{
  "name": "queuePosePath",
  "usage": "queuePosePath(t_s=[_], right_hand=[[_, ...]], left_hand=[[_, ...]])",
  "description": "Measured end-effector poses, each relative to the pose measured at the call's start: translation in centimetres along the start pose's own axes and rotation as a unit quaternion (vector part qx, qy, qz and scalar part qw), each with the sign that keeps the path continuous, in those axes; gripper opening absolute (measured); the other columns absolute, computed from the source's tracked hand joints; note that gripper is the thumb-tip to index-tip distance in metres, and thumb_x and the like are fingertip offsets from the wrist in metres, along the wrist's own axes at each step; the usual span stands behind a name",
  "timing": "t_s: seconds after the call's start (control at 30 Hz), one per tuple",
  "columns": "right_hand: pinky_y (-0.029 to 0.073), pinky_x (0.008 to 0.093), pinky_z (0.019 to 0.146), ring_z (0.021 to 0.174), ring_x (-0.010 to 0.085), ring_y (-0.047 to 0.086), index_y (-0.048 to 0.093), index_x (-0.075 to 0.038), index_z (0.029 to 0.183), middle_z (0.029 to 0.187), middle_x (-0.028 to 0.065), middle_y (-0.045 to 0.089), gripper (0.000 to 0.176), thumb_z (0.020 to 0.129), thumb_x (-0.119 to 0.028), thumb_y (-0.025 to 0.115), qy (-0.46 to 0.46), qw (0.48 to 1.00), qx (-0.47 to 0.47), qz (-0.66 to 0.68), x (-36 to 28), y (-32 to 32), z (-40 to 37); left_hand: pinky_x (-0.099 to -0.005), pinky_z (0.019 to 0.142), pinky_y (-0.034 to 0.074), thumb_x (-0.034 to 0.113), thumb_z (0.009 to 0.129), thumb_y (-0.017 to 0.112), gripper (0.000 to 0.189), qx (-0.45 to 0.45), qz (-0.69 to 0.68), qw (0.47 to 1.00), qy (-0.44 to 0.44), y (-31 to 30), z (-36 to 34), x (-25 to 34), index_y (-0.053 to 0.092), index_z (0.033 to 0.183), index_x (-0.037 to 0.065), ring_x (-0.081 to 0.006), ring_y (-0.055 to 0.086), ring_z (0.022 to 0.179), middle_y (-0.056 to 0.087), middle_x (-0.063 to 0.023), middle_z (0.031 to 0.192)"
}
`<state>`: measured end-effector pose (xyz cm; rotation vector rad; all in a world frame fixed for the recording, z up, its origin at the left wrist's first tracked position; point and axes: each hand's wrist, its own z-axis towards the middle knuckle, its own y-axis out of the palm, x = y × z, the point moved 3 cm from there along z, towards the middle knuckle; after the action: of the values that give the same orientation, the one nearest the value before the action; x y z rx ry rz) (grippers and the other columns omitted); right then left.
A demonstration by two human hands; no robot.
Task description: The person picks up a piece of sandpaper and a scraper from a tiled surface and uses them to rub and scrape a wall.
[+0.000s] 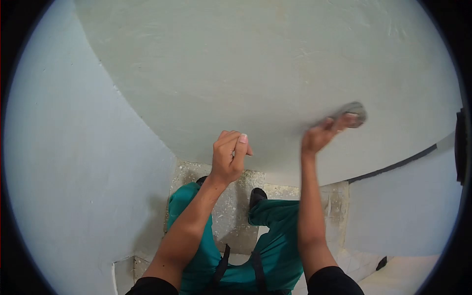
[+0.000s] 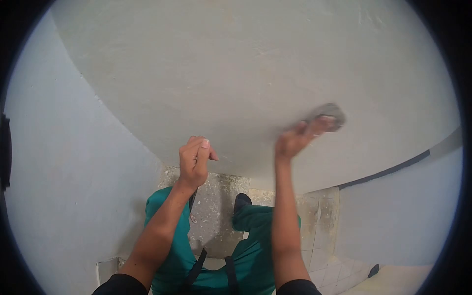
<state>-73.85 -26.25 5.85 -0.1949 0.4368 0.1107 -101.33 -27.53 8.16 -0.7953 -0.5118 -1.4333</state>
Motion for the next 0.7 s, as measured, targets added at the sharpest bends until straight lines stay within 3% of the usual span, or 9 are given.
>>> queuePosePath(t_s=[0.1,0.13,0.17,0.27,0.33,0.4,0.47,0.57,0.7], right_hand=[[0.001,0.0539,0.124,0.155,0.0387,0.005,0.025,0.0,0.158,0.166,0.0223,0.016,0.061,0.106,-0.027,0.042,0.027,0.994,-0.05,0.091,-4.0,4.1,-8.6],[0.006,0.0565,0.124,0.154,0.0406,0.012,0.03,-0.002,0.156,0.164,0.0221,0.022,0.062,0.102,-0.025,0.048,-0.018,0.994,-0.074,0.082,-5.6,5.5,-12.1],[0.018,0.057,0.122,0.147,0.0382,0.034,0.045,-0.002,0.149,0.156,0.0188,0.04,0.059,0.095,-0.022,0.055,-0.053,0.978,-0.159,0.122,-7.4,6.2,-15.6],[0.031,0.055,0.116,0.129,0.0293,0.054,0.061,-0.008,0.133,0.142,0.0108,0.057,0.046,0.087,-0.016,0.06,-0.002,0.897,-0.372,0.24,-6.4,7.8,-20.5],[0.034,0.0526,0.114,0.122,0.0256,0.059,0.065,-0.01,0.125,0.137,0.0078,0.061,0.039,0.086,-0.014,0.06,-0.177,0.917,-0.345,0.096,-3.7,8.1,-19.8],[0.029,0.0518,0.119,0.137,0.0316,0.048,0.059,-0.011,0.133,0.147,0.013,0.052,0.047,0.086,-0.012,0.06,-0.122,0.946,-0.299,-0.045,-1.0,6.6,-17.1],[0.021,0.053,0.122,0.149,0.0391,0.029,0.046,-0.009,0.146,0.157,0.0173,0.04,0.063,0.086,-0.008,0.06,-0.1,0.993,-0.048,-0.042,-0.4,4.1,-13.1],[0.014,0.0582,0.123,0.154,0.0437,0.011,0.029,-0.007,0.156,0.164,0.0189,0.026,0.076,0.085,-0.006,0.058,0.202,0.976,0.019,0.077,-0.1,4.2,-14.9],[0.018,0.0598,0.121,0.151,0.0441,0.02,0.043,-0.005,0.151,0.163,0.0172,0.029,0.068,0.085,-0.01,0.059,-0.08,0.961,-0.266,-0.014,-0.4,8.3,-27.2]], left_hand=[[-0.0359,0.066,0.04,0.015,0.102,0.043,0.046,0.001,-0.003,1.0,-0.018,1.1,0.1,-0.4,0.059,0.062,-0.001,-0.0202,0.049,0.058,0.058,-0.0096,0.059],[-0.0358,0.065,0.04,0.016,0.102,0.043,0.046,0.002,-0.003,1.0,-0.025,1.4,0.0,-0.6,0.059,0.063,-0.001,-0.0204,0.05,0.058,0.058,-0.01,0.06],[-0.0362,0.065,0.04,0.015,0.102,0.043,0.046,0.015,-0.012,0.999,-0.028,1.8,-0.1,-0.7,0.059,0.062,-0.001,-0.0218,0.05,0.058,0.058,-0.01,0.059],[-0.0357,0.062,0.041,0.015,0.102,0.043,0.045,0.02,-0.021,0.999,-0.037,2.2,-0.1,-1.5,0.058,0.063,-0.002,-0.0227,0.052,0.057,0.058,-0.0106,0.06],[-0.0332,0.059,0.044,0.017,0.103,0.041,0.047,0.01,-0.013,0.998,-0.054,2.2,-0.5,-1.9,0.059,0.065,-0.005,-0.019,0.054,0.058,0.06,-0.012,0.062],[-0.0324,0.057,0.045,0.017,0.103,0.041,0.048,-0.002,-0.014,0.998,-0.063,2.1,-0.8,-1.9,0.059,0.065,-0.006,-0.0183,0.054,0.058,0.06,-0.0124,0.062],[-0.032,0.057,0.046,0.018,0.103,0.04,0.049,-0.008,-0.02,0.997,-0.08,2.0,-0.6,-1.9,0.059,0.065,-0.006,-0.0181,0.055,0.057,0.06,-0.0126,0.062],[-0.032,0.057,0.046,0.018,0.104,0.039,0.05,-0.016,-0.03,0.994,-0.104,2.1,-0.2,-1.9,0.059,0.065,-0.006,-0.018,0.054,0.057,0.059,-0.0125,0.062],[-0.032,0.057,0.046,0.019,0.104,0.04,0.05,-0.025,-0.032,0.993,-0.115,3.1,-0.3,-2.3,0.059,0.065,-0.007,-0.0173,0.055,0.057,0.059,-0.0123,0.062]])
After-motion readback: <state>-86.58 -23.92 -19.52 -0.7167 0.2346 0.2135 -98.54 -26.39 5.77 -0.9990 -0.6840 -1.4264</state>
